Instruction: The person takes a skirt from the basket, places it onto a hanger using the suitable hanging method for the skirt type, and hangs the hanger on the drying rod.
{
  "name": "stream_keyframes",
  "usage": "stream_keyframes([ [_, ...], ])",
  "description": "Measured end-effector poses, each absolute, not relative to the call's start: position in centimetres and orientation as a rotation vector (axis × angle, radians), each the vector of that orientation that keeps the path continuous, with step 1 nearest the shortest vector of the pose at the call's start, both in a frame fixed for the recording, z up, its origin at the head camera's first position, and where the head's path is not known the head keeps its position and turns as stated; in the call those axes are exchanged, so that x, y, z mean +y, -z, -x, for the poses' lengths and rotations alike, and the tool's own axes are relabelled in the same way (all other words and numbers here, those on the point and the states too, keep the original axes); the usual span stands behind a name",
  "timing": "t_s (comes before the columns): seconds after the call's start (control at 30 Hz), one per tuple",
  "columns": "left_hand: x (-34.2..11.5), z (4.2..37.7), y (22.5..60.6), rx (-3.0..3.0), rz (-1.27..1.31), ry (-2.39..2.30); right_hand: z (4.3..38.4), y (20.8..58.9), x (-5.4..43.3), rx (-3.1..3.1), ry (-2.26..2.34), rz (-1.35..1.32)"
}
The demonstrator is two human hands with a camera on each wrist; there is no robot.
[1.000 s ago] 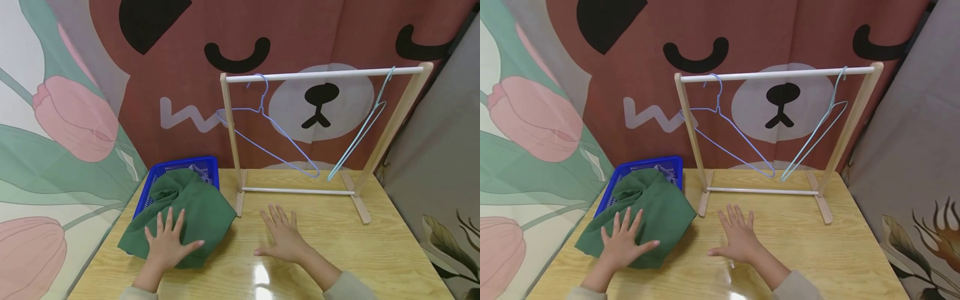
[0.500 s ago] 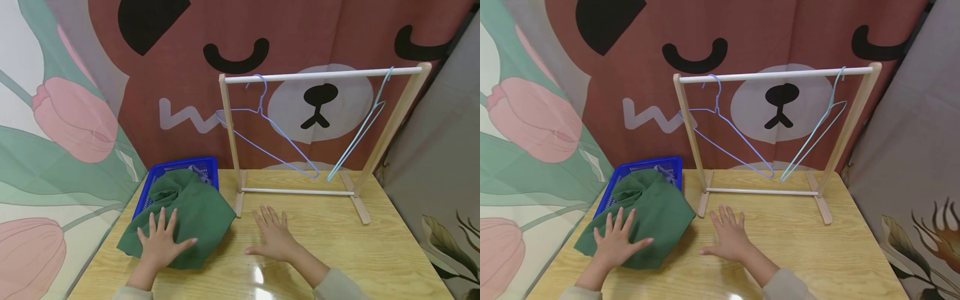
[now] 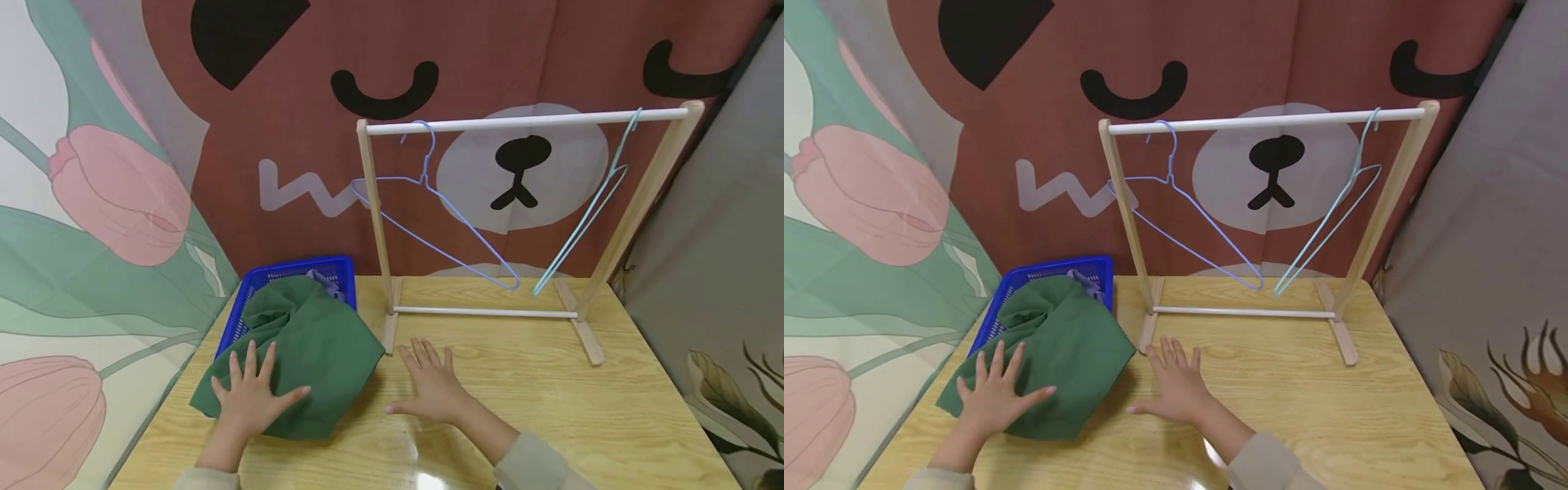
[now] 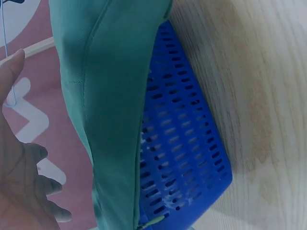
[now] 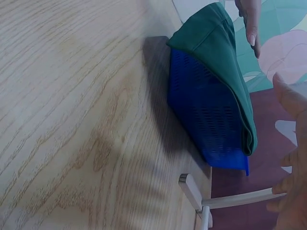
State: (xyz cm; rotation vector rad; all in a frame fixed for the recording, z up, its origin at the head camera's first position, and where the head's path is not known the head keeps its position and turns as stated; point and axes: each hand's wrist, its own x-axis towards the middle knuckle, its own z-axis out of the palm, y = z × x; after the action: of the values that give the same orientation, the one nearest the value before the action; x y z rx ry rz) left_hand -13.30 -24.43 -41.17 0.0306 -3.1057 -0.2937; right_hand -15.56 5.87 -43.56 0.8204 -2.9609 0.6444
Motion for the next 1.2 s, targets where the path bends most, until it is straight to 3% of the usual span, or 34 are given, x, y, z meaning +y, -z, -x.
stream_keyframes([
  [1.2, -27.0, 13.5, 41.4, -3.167, -0.125, 0.381, 17.5, 44.5, 3.8, -3.024, -0.841, -0.864],
])
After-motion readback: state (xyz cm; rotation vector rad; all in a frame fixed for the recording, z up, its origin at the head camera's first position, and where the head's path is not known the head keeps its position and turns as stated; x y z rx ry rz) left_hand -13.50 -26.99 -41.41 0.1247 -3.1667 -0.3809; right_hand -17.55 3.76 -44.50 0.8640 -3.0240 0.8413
